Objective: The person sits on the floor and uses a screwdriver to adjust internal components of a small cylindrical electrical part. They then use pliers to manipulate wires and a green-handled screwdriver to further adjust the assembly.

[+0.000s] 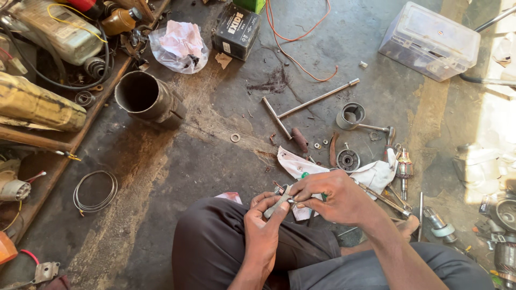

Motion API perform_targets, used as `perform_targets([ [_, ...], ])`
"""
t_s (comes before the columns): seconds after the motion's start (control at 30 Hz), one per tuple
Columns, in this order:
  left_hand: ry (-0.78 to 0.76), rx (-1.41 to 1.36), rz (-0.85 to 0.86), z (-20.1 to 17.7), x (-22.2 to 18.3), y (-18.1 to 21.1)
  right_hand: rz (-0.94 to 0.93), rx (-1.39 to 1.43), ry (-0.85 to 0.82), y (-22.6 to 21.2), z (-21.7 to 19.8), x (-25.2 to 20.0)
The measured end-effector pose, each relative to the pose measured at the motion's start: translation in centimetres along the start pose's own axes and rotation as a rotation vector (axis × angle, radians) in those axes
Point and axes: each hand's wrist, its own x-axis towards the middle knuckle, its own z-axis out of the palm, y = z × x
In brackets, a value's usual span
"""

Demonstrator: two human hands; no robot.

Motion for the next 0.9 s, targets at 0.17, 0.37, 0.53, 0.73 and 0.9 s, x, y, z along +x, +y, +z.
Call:
perform_targets([
  [0.17, -0.004, 0.048, 0.007, -0.1, 0.0, 0.0, -0.044, -0.073, 0.032, -0.6, 0.6, -0.2],
  [0.37, -0.009, 0.031, -0.009, -0.1, 0.1, 0.0, -0.095, -0.198, 0.022, -1.2, 0.9, 0.1],
  [0.53, -0.024, -0.01, -0.048, -0.1, 0.1, 0.1, -0.085, -0.162, 0.026, -1.3, 0.6, 0.3],
  [0.73, -0.034, -0.012, -0.058, -0.2, 0.0, 0.2, -0.038, -0.202, -0.004, -1.4, 0.8, 0.4],
  [0.9, -0.022, -0.033, -0.066, -0.1, 0.1, 0.1, 0.031, -0.088, 0.006, -0.8, -0.4, -0.1],
])
